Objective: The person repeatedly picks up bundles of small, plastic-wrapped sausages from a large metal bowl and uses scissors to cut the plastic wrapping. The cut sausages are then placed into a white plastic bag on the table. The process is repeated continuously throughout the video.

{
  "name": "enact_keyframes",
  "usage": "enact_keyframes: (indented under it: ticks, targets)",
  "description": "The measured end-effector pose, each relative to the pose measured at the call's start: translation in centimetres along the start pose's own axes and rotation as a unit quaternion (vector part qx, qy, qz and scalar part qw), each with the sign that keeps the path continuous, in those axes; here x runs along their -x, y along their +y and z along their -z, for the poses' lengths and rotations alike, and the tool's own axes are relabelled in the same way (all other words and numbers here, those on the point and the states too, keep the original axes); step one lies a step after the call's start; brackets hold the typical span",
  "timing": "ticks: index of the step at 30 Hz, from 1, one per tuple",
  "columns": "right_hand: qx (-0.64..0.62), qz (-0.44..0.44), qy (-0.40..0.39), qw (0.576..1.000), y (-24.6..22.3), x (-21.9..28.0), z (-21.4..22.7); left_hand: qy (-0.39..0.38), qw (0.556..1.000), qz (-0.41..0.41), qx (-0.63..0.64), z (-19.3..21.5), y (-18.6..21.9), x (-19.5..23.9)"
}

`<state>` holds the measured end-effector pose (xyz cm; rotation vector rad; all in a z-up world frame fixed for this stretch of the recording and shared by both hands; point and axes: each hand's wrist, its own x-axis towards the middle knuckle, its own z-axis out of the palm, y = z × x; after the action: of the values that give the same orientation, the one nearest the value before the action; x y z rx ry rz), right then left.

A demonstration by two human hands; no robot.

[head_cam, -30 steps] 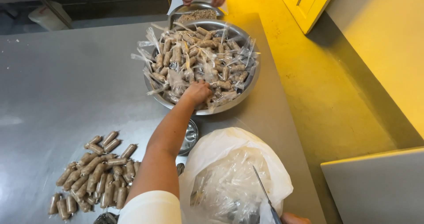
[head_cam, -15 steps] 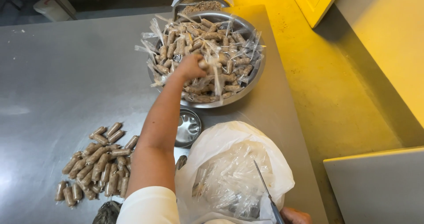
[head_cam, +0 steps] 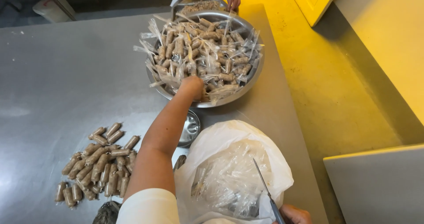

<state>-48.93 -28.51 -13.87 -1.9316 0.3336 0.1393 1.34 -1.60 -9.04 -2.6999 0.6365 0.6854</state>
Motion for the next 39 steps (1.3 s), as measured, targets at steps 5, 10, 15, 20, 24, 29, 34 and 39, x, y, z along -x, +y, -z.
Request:
enact_keyframes:
  ticks: [5,10,15,20,24,29,34,39]
  targets:
    - [-0.010,-0.033,0.006,0.999,-0.7,0.4,0.0,-0.097,0.993,0.061,0.033,0.6,1.0,-1.1]
    - [-0.064,-0.011,0.020,0.998,-0.1,0.5,0.0,-0.106,0.986,0.091,0.095,0.1,0.5,-1.6]
    - [-0.101,-0.030,0.036,0.994,-1.9,1.8,-0.3,-0.079,0.990,0.007,0.114,0.6,-0.7,0.4]
    - [-0.074,-0.036,0.004,0.997,-0.5,1.9,0.5,0.042,0.926,-0.022,0.375,4.4,-3.7,8.6]
    - [-0.065,0.078,-0.019,0.995,-2.5,1.7,0.3,0.180,0.539,-0.242,0.787,2.3,-6.0,11.9]
    - [-0.048,0.211,-0.087,0.972,-7.0,0.4,-0.8,0.198,0.232,-0.355,0.883,3.2,-2.0,19.7]
    - [-0.117,0.253,-0.226,0.933,-18.1,2.9,-2.9,0.155,0.060,-0.239,0.957,3.4,6.1,26.9]
    - [-0.153,0.151,-0.191,0.958,-14.4,4.0,-5.9,0.263,0.048,-0.221,0.938,-1.4,13.1,28.2]
